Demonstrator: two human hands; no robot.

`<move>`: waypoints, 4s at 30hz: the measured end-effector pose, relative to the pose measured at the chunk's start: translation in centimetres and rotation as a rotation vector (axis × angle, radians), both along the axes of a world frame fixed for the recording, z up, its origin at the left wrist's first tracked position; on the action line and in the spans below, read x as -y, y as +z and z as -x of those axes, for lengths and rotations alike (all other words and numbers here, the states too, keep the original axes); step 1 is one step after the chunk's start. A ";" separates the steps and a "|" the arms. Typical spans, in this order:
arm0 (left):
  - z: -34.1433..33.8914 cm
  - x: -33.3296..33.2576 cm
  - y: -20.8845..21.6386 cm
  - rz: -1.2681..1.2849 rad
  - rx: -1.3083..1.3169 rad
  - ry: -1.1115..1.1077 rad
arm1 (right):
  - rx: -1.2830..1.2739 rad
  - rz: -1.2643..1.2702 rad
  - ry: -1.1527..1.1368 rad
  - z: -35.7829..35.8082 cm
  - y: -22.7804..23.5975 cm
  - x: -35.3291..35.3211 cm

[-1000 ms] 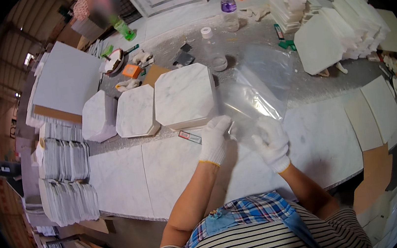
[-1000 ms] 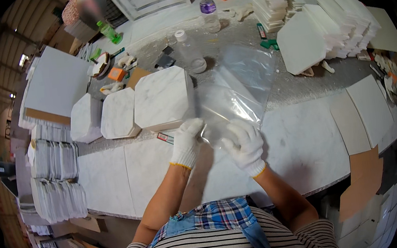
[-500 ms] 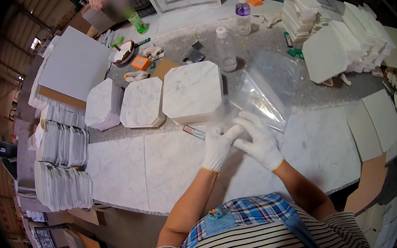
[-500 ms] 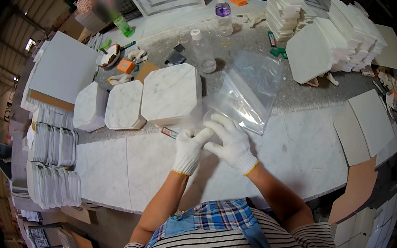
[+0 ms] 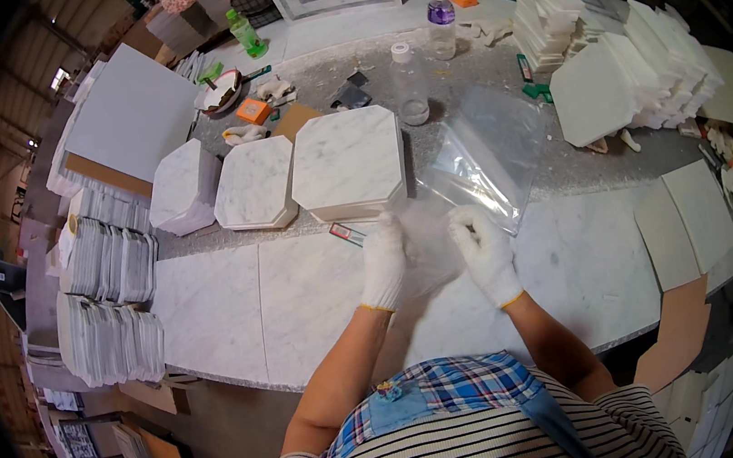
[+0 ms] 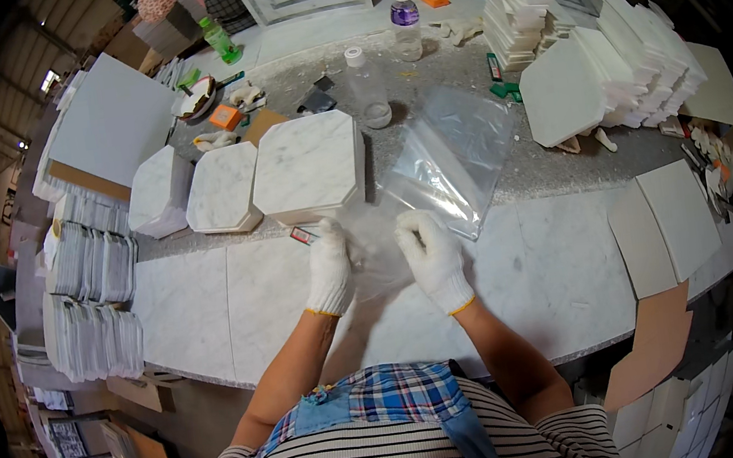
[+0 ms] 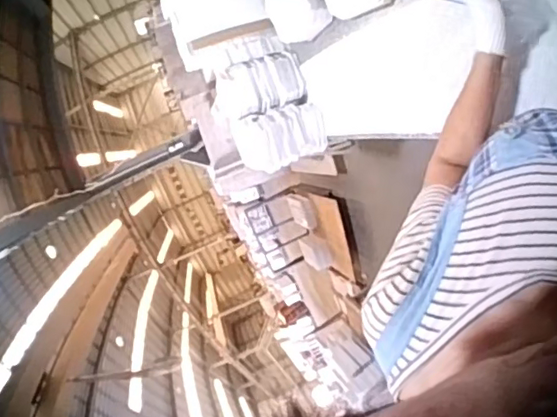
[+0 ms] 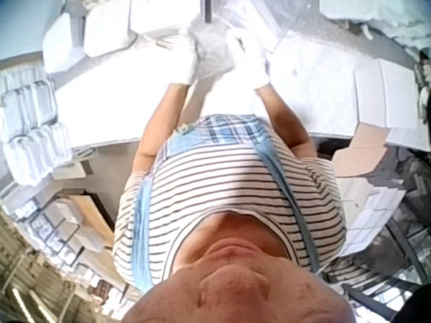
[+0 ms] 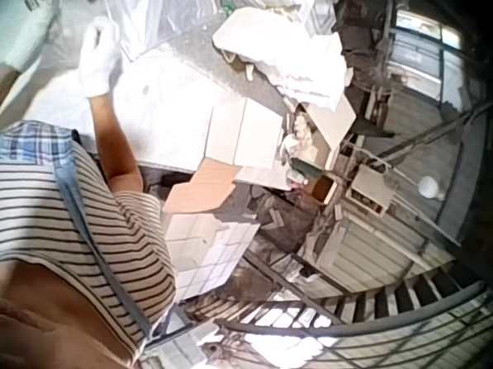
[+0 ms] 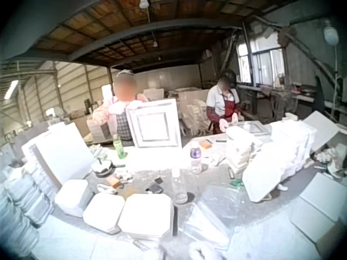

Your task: The person wraps white square objects in clear plastic bags. They pick up a plastic bag, place a white object inside, and smooth the bag around the object. The wrapped items are then placed into a cardboard box.

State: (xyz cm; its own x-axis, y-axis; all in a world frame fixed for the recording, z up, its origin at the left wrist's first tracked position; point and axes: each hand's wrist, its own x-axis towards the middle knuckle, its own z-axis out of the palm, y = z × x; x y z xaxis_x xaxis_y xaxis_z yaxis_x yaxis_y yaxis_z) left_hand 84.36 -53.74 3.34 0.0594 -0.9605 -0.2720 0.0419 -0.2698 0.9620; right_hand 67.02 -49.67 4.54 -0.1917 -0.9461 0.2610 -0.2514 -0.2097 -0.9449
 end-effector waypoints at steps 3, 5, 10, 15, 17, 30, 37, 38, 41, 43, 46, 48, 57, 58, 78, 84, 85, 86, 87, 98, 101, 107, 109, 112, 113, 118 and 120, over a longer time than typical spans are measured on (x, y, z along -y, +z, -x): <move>0.4 -0.1 1.2 -0.054 -0.116 0.078 | -0.031 -0.027 0.043 0.1 0.4 0.0; 0.2 0.0 1.4 -0.066 -0.024 -0.004 | -0.060 -0.070 0.122 -0.5 1.7 -0.3; 0.5 0.1 2.7 -0.032 -0.114 -0.069 | -0.251 -0.029 0.161 -1.8 2.1 0.2; 0.1 0.2 3.5 0.123 -0.070 -0.141 | -0.248 -0.068 0.149 -1.9 2.5 1.0; 0.2 0.3 4.5 0.095 -0.099 -0.135 | -0.169 -0.127 0.163 -1.6 3.4 1.3; -0.6 -0.2 5.1 0.145 0.023 -0.198 | -0.225 0.095 0.183 -1.3 3.3 1.6; 0.0 -0.2 5.9 0.094 -0.141 -0.148 | -0.068 0.106 0.133 -1.1 3.3 2.2; 0.1 -0.2 6.2 0.075 -0.165 -0.129 | -0.065 0.100 0.121 -0.9 3.5 2.3; 0.0 -0.1 6.3 0.048 -0.182 -0.101 | -0.071 0.099 0.080 -0.7 4.3 2.6; -0.3 0.3 5.3 0.072 -0.124 -0.113 | -0.059 0.138 0.013 -0.3 3.0 3.2; -0.7 0.1 4.8 0.192 -0.101 -0.083 | 0.200 -0.126 -0.025 0.4 4.6 3.3; -1.0 0.5 4.1 0.170 -0.091 -0.084 | 0.363 -0.259 -0.093 1.8 4.2 3.9; -4.0 1.3 2.4 0.088 -0.047 0.013 | 0.799 0.068 -0.499 15.5 0.4 8.4; -4.2 1.3 2.6 0.064 -0.025 0.034 | 0.731 0.085 -0.547 16.6 0.2 8.4; 0.4 9.0 9.4 0.247 -0.249 0.228 | 0.538 0.564 -0.395 22.4 19.7 11.1; 8.4 11.5 7.1 0.249 -0.171 -0.241 | 0.448 0.759 -0.540 16.7 25.9 6.0; 9.1 11.7 6.7 0.269 -0.075 -0.378 | 0.464 0.785 -0.531 15.8 26.4 5.4; 9.2 12.1 5.6 0.268 0.171 -0.541 | 0.481 0.812 -0.519 14.9 26.8 4.9; 9.8 12.1 5.1 0.261 0.418 -0.711 | 0.491 0.837 -0.519 14.5 26.9 4.3; 11.3 8.2 25.6 0.964 0.276 -0.560 | 0.163 0.409 0.056 10.8 27.3 2.4; 10.8 9.6 28.0 0.805 0.180 -0.654 | 0.208 0.589 0.101 9.5 28.1 4.5; 10.9 10.1 31.2 0.923 0.090 -0.373 | -0.336 0.644 -0.185 7.4 18.9 7.0; 10.5 10.5 31.1 0.970 0.046 -0.282 | -0.497 0.460 -0.283 3.4 12.7 6.9; 10.8 10.6 30.7 0.972 -0.035 -0.327 | -0.644 0.324 -0.463 0.4 8.9 8.1; 11.0 10.7 30.4 0.962 -0.050 -0.335 | -0.601 0.312 -0.493 0.0 8.2 9.0; 10.8 9.7 30.5 0.892 0.021 -0.318 | -0.402 0.308 -0.593 -1.9 11.4 12.7; 10.7 10.6 30.1 0.973 0.017 -0.302 | -0.339 0.381 -0.640 -2.0 11.7 14.3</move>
